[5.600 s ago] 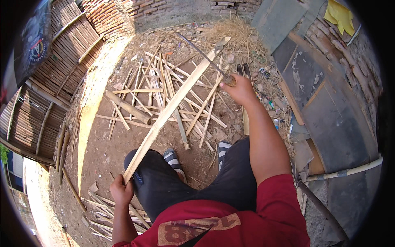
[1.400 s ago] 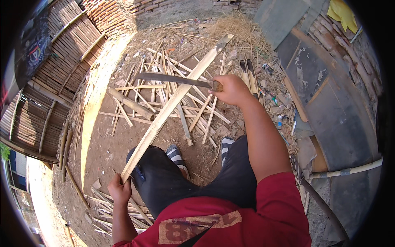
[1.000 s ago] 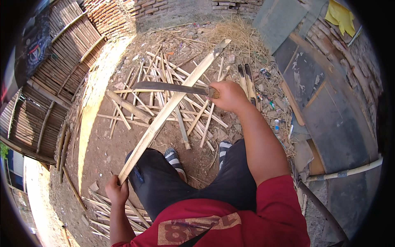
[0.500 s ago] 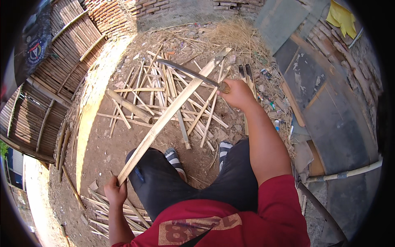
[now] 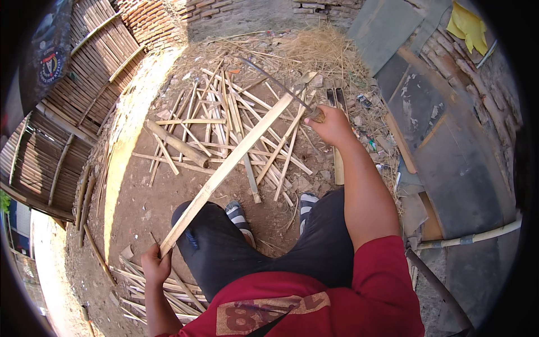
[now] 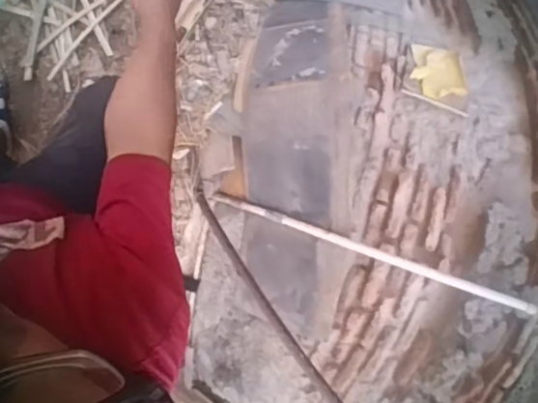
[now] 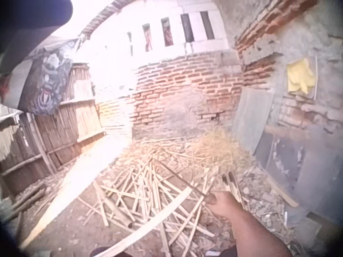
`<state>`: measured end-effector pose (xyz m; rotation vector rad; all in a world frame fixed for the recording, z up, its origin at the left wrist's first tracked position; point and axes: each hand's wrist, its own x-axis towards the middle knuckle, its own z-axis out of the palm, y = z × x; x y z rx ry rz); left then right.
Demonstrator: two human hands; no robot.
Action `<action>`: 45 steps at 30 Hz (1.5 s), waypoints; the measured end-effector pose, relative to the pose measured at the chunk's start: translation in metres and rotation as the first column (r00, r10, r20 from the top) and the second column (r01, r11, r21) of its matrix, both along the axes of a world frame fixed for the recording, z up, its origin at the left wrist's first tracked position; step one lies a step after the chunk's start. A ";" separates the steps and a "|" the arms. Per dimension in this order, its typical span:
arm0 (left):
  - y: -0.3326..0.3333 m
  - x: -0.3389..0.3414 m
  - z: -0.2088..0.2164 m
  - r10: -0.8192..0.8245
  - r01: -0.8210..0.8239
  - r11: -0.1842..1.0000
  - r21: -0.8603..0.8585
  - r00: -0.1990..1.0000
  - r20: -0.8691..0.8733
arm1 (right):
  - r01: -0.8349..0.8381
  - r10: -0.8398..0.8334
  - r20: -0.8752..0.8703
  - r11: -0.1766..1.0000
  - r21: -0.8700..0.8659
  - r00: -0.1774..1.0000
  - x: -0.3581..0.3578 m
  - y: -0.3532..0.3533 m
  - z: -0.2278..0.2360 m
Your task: The person shapes thin strips of wood using a machete, whittling down the edges and surface of the strips one by one.
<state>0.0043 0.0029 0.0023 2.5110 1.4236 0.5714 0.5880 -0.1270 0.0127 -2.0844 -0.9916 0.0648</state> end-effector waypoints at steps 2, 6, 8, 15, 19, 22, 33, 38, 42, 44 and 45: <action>0.001 0.002 -0.005 0.004 -0.004 1.000 0.019 1.000 -0.024 | -0.160 0.176 0.165 0.981 -0.108 0.970 -0.027 0.010 0.010; 0.001 0.004 0.004 0.012 -0.012 0.999 0.031 1.000 0.000 | -0.395 0.506 0.311 0.847 -0.356 0.804 -0.063 0.023 0.034; 0.004 -0.010 0.011 0.021 -0.020 0.999 0.045 0.999 -0.024 | -0.235 0.261 0.111 0.950 -0.204 0.959 -0.031 0.020 0.024; 0.002 -0.025 0.010 -0.003 0.007 0.998 0.066 0.999 -0.054 | -0.060 0.112 0.209 0.969 -0.238 0.971 -0.018 0.005 0.012; 0.005 -0.031 0.007 0.039 -0.038 0.999 0.013 0.997 -0.073 | -0.334 0.433 0.255 0.874 -0.354 0.864 -0.042 0.018 0.017; 0.011 -0.048 0.013 0.102 -0.103 0.995 -0.010 0.992 -0.071 | -0.100 0.127 0.093 0.962 -0.253 0.988 -0.016 0.008 0.018; 0.018 -0.024 -0.001 0.098 -0.100 0.994 -0.031 0.993 -0.060 | -0.167 0.209 0.166 0.958 -0.235 0.964 -0.031 0.016 0.014; 0.030 0.025 0.010 0.101 -0.100 0.994 -0.035 0.993 0.053 | -0.136 0.136 -0.004 0.989 -0.062 0.991 -0.039 0.016 0.027; 0.039 0.092 0.023 0.074 -0.079 0.996 0.029 0.987 0.140 | -0.182 0.209 -0.145 0.966 0.182 0.967 -0.015 0.022 -0.012; 0.043 0.113 0.030 0.065 -0.077 0.994 0.073 0.986 0.156 | -0.156 0.406 -0.489 0.867 0.474 0.772 -0.044 0.028 0.012; 0.044 0.124 0.032 0.051 -0.067 0.993 0.093 0.985 0.165 | -0.080 0.506 -0.603 0.803 0.591 0.617 -0.057 0.028 0.027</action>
